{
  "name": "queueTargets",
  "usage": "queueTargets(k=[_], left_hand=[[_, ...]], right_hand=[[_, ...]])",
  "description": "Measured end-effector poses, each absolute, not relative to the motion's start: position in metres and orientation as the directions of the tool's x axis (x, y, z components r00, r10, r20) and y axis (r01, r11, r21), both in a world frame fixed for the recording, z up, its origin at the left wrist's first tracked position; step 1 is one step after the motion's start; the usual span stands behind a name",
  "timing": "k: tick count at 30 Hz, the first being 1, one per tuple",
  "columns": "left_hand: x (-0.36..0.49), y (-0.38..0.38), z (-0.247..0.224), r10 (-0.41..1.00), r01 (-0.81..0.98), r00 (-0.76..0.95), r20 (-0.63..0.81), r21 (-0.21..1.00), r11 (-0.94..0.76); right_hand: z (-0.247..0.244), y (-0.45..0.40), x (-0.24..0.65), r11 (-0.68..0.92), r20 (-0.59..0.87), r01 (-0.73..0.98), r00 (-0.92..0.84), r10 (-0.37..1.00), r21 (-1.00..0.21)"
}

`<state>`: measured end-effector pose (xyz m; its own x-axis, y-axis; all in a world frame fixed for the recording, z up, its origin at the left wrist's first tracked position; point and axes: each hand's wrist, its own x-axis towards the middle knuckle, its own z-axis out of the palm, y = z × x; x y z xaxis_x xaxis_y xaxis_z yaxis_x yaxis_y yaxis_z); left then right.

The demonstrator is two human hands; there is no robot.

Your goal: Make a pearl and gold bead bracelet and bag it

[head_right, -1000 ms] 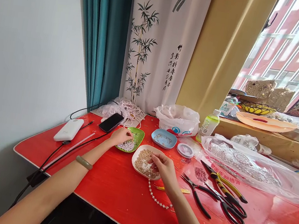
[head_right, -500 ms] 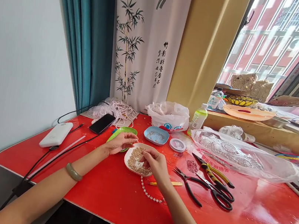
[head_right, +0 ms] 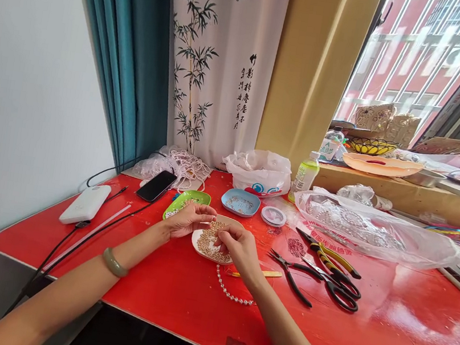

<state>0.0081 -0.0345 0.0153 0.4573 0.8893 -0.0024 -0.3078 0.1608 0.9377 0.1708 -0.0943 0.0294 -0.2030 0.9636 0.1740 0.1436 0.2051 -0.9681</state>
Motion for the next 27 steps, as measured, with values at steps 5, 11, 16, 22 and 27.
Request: queueTargets(k=[5,11,16,22,27], left_hand=[[0.0084,-0.0349,0.0163,0.887,-0.315,0.462,-0.009,0.933,0.173],[0.0078,-0.0354,0.0187,0.887,-0.305,0.462,-0.02,0.935,0.179],[0.0078,-0.0343,0.0172,0.888,-0.307,0.459,-0.017,0.935,0.176],[0.0071,-0.0334,0.0158,0.888,-0.306,0.46,-0.004,0.938,0.163],[0.0068,-0.0318,0.0136,0.886,-0.282,0.464,0.006,0.949,0.141]], right_hand=[[0.031,-0.0957,0.1693,0.198,0.163,0.165,-0.203,0.965,-0.966],[0.0314,-0.0962,0.1694,0.208,0.173,0.167,-0.204,0.964,-0.964],[0.0346,-0.0989,0.1691,0.21,0.175,0.172,-0.199,0.964,-0.962],[0.0337,-0.0975,0.1692,0.203,0.165,0.188,-0.199,0.966,-0.961],[0.0327,-0.0968,0.1694,0.195,0.154,0.196,-0.208,0.966,-0.961]])
